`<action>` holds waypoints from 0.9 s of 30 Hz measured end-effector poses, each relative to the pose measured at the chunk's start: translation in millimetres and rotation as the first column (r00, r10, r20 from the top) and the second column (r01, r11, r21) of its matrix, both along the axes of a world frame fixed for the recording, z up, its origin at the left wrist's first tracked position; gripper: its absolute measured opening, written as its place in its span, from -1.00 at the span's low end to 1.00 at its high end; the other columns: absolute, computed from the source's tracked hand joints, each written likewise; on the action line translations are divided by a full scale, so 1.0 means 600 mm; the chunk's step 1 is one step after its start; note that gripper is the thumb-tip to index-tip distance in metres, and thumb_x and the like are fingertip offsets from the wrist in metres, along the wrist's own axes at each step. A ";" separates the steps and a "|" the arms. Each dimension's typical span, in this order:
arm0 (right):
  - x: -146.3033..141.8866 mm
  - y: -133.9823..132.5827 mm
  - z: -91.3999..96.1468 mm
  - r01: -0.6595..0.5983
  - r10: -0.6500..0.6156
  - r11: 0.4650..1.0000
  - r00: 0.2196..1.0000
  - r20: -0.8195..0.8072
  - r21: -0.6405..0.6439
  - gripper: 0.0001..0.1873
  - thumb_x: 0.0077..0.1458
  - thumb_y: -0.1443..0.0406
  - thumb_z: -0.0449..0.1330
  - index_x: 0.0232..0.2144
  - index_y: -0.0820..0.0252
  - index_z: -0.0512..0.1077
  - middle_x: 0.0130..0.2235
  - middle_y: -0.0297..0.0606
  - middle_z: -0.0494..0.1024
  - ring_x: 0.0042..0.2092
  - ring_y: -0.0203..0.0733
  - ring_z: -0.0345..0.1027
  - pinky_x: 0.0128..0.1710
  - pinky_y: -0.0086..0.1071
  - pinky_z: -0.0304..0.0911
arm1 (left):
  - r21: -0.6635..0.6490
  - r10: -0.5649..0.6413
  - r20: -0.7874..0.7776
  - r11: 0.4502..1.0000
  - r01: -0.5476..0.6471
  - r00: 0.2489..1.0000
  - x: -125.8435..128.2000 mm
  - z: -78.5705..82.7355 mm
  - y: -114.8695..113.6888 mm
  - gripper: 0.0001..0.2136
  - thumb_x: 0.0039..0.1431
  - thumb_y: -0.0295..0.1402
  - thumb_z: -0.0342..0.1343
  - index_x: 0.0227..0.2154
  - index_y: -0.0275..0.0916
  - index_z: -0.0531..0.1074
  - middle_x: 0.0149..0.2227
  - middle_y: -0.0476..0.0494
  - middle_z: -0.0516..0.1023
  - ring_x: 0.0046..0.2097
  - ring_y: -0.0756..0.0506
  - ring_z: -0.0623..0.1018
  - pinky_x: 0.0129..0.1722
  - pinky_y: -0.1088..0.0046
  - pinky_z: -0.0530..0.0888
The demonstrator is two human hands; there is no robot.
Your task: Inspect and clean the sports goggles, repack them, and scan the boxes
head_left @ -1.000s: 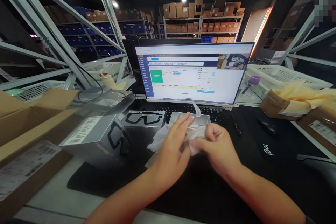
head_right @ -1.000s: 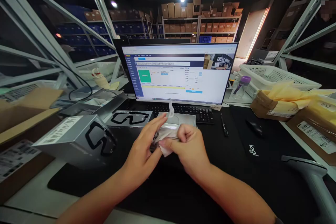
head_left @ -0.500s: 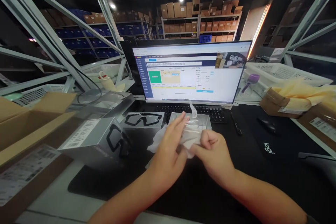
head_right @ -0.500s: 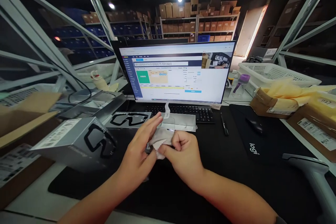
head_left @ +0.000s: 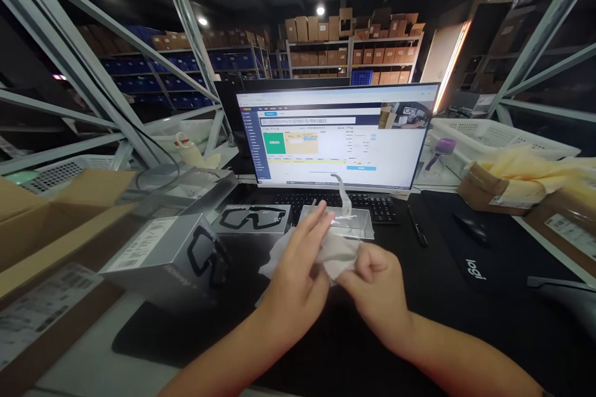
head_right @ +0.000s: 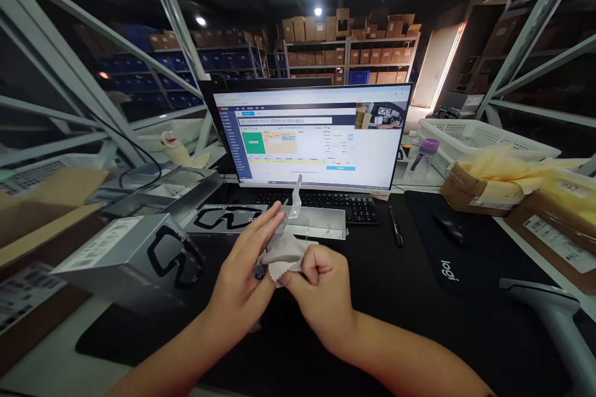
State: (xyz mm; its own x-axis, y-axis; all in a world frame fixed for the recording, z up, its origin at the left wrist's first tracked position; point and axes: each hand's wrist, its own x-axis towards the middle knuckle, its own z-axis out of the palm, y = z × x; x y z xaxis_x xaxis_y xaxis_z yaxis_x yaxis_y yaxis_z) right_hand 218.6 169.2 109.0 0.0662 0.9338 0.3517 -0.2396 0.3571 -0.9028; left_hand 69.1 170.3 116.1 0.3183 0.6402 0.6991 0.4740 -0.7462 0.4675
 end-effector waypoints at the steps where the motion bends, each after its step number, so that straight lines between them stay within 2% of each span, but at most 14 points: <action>1: -0.002 -0.002 -0.002 0.013 -0.014 1.000 0.999 0.043 0.014 -0.51 -0.22 0.47 0.28 -0.72 0.17 -0.03 -0.67 -0.51 0.05 -0.56 -0.46 -0.15 -0.59 -0.55 -0.13 | -0.006 -0.004 0.016 1.000 0.004 1.000 0.001 -0.002 0.000 -0.27 0.10 -0.69 -0.10 0.35 -0.10 0.12 0.40 -0.16 0.13 0.41 -0.16 0.19 0.38 0.14 0.25; 4: 0.010 0.004 0.011 -0.078 0.078 0.995 0.997 0.003 -0.054 -0.47 -0.25 0.45 0.34 -0.71 0.16 -0.03 -0.66 -0.52 0.05 -0.57 -0.46 -0.14 -0.60 -0.56 -0.11 | -0.045 -0.026 0.024 0.999 0.027 0.999 0.001 0.000 -0.005 -0.30 0.13 -0.66 -0.07 0.34 -0.08 0.12 0.39 -0.16 0.17 0.39 -0.16 0.21 0.36 0.12 0.27; 6: 0.028 0.014 0.028 -0.185 0.169 0.974 0.978 -0.125 -0.129 -0.37 -0.30 0.42 0.44 -0.68 0.16 -0.05 -0.65 -0.53 0.09 -0.57 -0.47 -0.10 -0.59 -0.56 -0.07 | -0.074 -0.059 -0.030 0.996 0.057 0.998 -0.001 0.006 -0.010 -0.32 0.18 -0.63 -0.05 0.35 -0.07 0.10 0.41 -0.15 0.13 0.41 -0.17 0.18 0.38 0.10 0.23; 8: 0.046 0.024 0.044 -0.251 0.201 0.952 0.945 -0.259 -0.177 -0.28 -0.33 0.37 0.51 -0.64 0.16 -0.07 -0.64 -0.52 0.14 -0.56 -0.46 -0.05 -0.57 -0.57 -0.02 | -0.128 -0.116 -0.119 0.987 0.100 0.986 -0.005 0.013 -0.012 -0.31 0.18 -0.64 -0.05 0.36 -0.06 0.08 0.43 -0.13 0.07 0.43 -0.16 0.13 0.40 0.11 0.19; 11: 0.059 0.035 0.053 -0.264 0.185 0.945 0.918 -0.352 -0.193 -0.24 -0.28 0.33 0.54 -0.62 0.17 -0.09 -0.62 -0.51 0.17 -0.54 -0.44 -0.01 -0.55 -0.58 -0.01 | -0.187 -0.169 -0.186 0.973 0.134 0.968 -0.012 0.016 -0.004 -0.28 0.14 -0.66 -0.06 0.36 -0.05 0.10 0.44 -0.09 0.03 0.42 -0.15 0.14 0.40 0.16 0.20; 13: 0.054 0.037 0.048 -0.219 0.151 0.963 0.920 -0.362 -0.154 -0.26 -0.22 0.31 0.54 -0.62 0.17 -0.08 -0.60 -0.48 0.20 -0.52 -0.43 0.02 -0.52 -0.57 0.04 | -0.134 -0.118 -0.145 0.986 0.099 0.982 -0.012 0.012 0.005 -0.32 0.14 -0.65 -0.04 0.33 -0.05 0.17 0.42 -0.09 0.11 0.40 -0.14 0.20 0.38 0.19 0.24; 16: 0.034 0.028 0.027 -0.069 0.047 0.996 0.949 -0.312 -0.060 -0.31 -0.07 0.25 0.47 -0.63 0.17 -0.06 -0.59 -0.46 0.19 -0.50 -0.40 0.02 -0.49 -0.54 0.08 | -0.017 0.010 -0.040 1.000 -0.010 0.999 -0.007 0.002 0.015 -0.40 0.18 -0.62 -0.01 0.27 -0.06 0.26 0.32 -0.11 0.31 0.33 -0.12 0.33 0.35 0.22 0.30; 18: 0.016 0.015 0.007 0.046 -0.044 0.999 0.986 -0.162 0.003 -0.37 -0.01 0.27 0.40 -0.65 0.16 -0.05 -0.62 -0.48 0.12 -0.53 -0.41 -0.05 -0.54 -0.54 0.02 | 0.013 0.047 -0.001 0.999 -0.047 0.999 -0.003 -0.003 0.015 -0.42 0.20 -0.61 -0.01 0.27 -0.06 0.25 0.28 -0.10 0.38 0.30 -0.11 0.38 0.33 0.24 0.34; 20: 0.000 0.002 -0.011 0.148 -0.152 0.981 0.988 0.030 0.125 -0.42 -0.01 0.34 0.33 -0.69 0.16 -0.04 -0.66 -0.50 0.05 -0.58 -0.42 -0.11 -0.59 -0.52 -0.07 | 0.006 0.050 0.020 0.999 -0.051 0.999 0.000 -0.006 0.013 -0.40 0.20 -0.61 -0.04 0.28 -0.05 0.23 0.28 -0.11 0.38 0.28 -0.11 0.40 0.31 0.24 0.36; 22: -0.009 -0.008 -0.021 0.198 -0.240 0.944 0.961 0.138 0.266 -0.45 -0.02 0.40 0.28 -0.72 0.17 -0.05 -0.69 -0.50 0.03 -0.60 -0.43 -0.13 -0.60 -0.51 -0.11 | -0.019 0.046 0.040 0.999 -0.045 0.998 0.000 -0.006 0.011 -0.38 0.19 -0.62 -0.06 0.29 -0.05 0.20 0.29 -0.13 0.36 0.28 -0.13 0.40 0.29 0.20 0.38; 24: -0.009 -0.010 -0.017 0.159 -0.209 0.949 0.964 0.164 0.271 -0.42 -0.02 0.37 0.29 -0.73 0.17 -0.06 -0.69 -0.50 0.02 -0.60 -0.43 -0.14 -0.60 -0.50 -0.11 | -0.042 0.028 0.048 0.999 -0.026 0.998 -0.004 -0.005 0.011 -0.37 0.18 -0.62 -0.06 0.30 -0.07 0.19 0.29 -0.16 0.36 0.28 -0.15 0.41 0.29 0.15 0.39; 26: 0.002 -0.004 -0.002 0.032 -0.046 0.993 0.992 0.117 0.114 -0.36 -0.05 0.27 0.39 -0.71 0.16 -0.07 -0.67 -0.51 0.01 -0.58 -0.43 -0.15 -0.59 -0.50 -0.11 | -0.058 -0.010 0.013 0.998 0.011 1.000 -0.010 0.000 0.013 -0.38 0.17 -0.61 -0.05 0.30 -0.09 0.20 0.31 -0.18 0.34 0.31 -0.17 0.37 0.31 0.12 0.35; 27: 0.011 0.002 0.009 -0.049 0.048 0.999 0.997 0.052 0.013 -0.32 -0.11 0.22 0.44 -0.70 0.15 -0.07 -0.66 -0.51 0.02 -0.57 -0.43 -0.14 -0.58 -0.51 -0.09 | -0.069 -0.031 -0.020 0.997 0.030 0.999 -0.013 0.004 0.013 -0.38 0.17 -0.61 -0.05 0.29 -0.10 0.21 0.32 -0.18 0.31 0.33 -0.17 0.34 0.33 0.10 0.33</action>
State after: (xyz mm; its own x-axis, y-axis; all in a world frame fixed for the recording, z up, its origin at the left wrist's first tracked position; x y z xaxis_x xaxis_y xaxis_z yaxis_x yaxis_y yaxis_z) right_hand 225.2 170.3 114.2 0.0025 0.9305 0.3664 -0.2098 0.3587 -0.9096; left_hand 61.1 178.2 118.6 0.3528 0.6760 0.6469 0.4618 -0.7271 0.5079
